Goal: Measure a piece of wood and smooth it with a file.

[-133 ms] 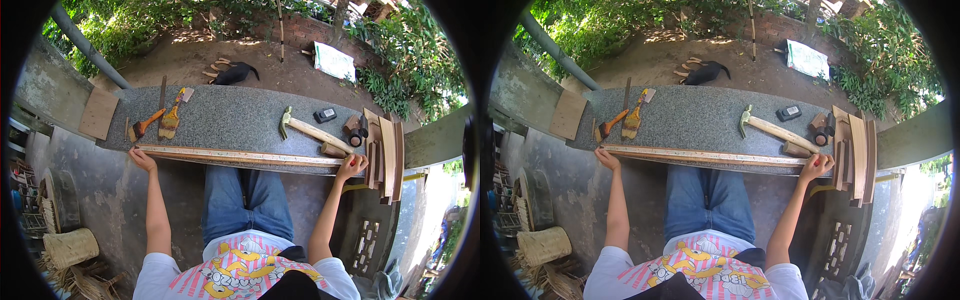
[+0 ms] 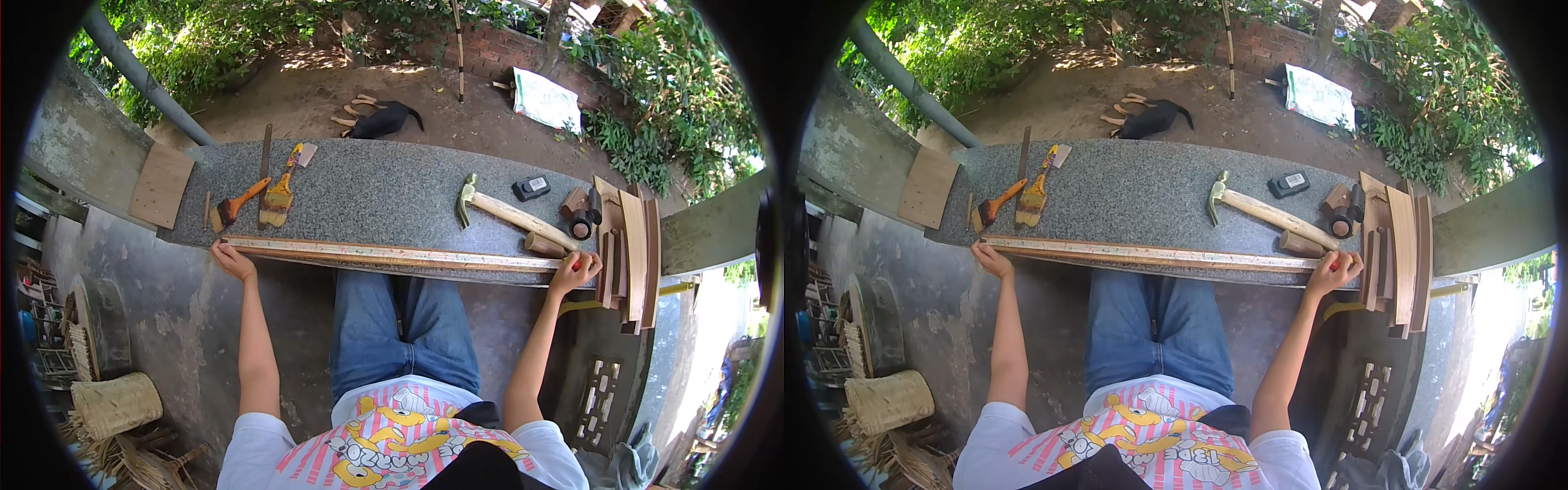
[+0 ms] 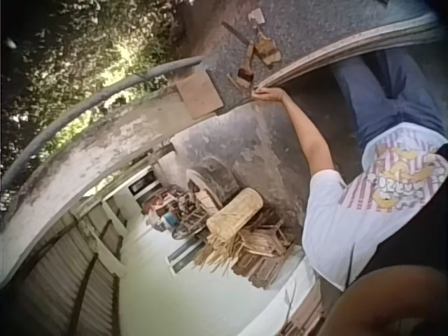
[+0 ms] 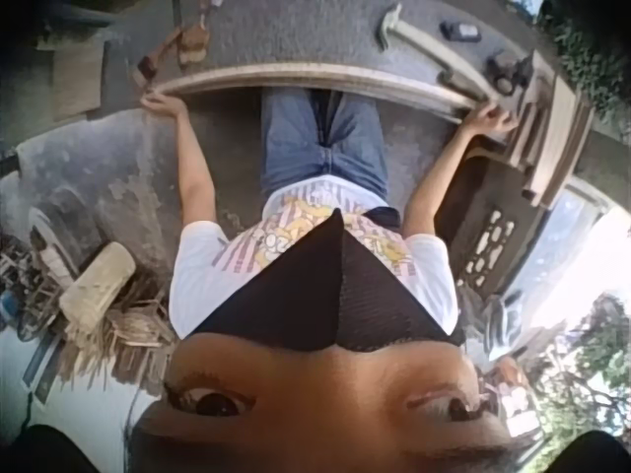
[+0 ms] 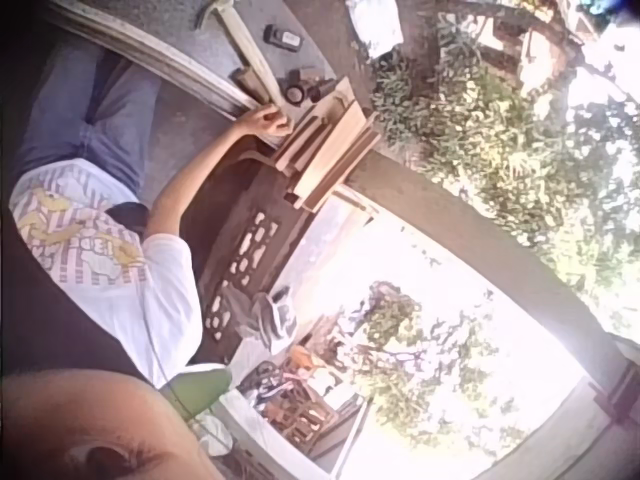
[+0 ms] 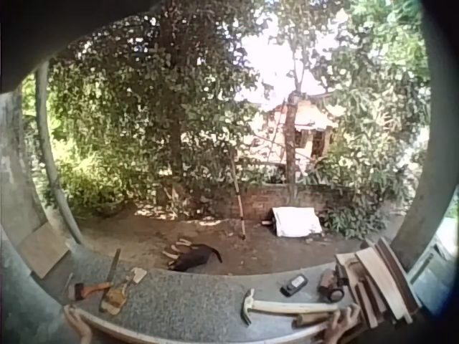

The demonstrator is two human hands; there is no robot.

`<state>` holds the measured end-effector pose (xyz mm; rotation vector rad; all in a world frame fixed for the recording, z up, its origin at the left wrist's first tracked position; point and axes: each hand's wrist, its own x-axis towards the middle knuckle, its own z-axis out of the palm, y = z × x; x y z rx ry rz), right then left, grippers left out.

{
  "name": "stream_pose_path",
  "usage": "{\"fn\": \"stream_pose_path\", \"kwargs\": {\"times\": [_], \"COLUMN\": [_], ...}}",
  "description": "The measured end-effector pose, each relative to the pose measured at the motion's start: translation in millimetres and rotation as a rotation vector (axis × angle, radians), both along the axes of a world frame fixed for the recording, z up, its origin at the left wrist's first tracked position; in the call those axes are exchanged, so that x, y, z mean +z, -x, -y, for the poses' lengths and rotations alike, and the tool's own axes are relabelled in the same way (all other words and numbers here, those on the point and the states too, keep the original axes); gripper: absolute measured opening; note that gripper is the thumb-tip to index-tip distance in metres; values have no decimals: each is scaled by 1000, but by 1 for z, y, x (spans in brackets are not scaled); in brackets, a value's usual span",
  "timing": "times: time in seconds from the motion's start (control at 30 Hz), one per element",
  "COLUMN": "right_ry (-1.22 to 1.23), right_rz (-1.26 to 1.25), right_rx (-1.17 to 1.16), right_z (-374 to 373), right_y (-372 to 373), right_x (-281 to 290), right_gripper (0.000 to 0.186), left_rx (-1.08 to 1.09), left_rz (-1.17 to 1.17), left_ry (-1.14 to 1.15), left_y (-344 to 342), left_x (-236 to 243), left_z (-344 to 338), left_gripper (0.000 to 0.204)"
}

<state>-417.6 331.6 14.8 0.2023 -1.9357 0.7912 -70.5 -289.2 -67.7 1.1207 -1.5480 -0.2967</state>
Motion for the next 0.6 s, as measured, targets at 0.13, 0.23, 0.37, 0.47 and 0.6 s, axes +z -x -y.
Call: {"fn": "stream_pose_path", "kwargs": {"times": [0.13, 0.23, 0.37, 0.47, 0.6], "right_ry": [-16, -82, -78, -93, -79], "right_rz": [28, -4, 5, 5, -1], "right_rx": [-35, -75, -60, -85, -43], "right_z": [7, 0, -2, -2, 7], "right_y": [-4, -3, -2, -3, -1], "right_x": [5, 2, 0, 4, 6], "right_gripper": [2, 2, 2, 2, 3], "left_rx": [-49, -159, -299, -307, -244], "left_rz": [-32, -103, -217, -174, -275], "left_ry": [25, -72, -333, -375, -180], "left_y": [-8, -9, -18, -27, -32], "left_x": [-5, -4, 29, 48, 92], "left_z": [9, 2, -13, -6, -5], "left_gripper": [26, 30, 31, 26, 27]}}
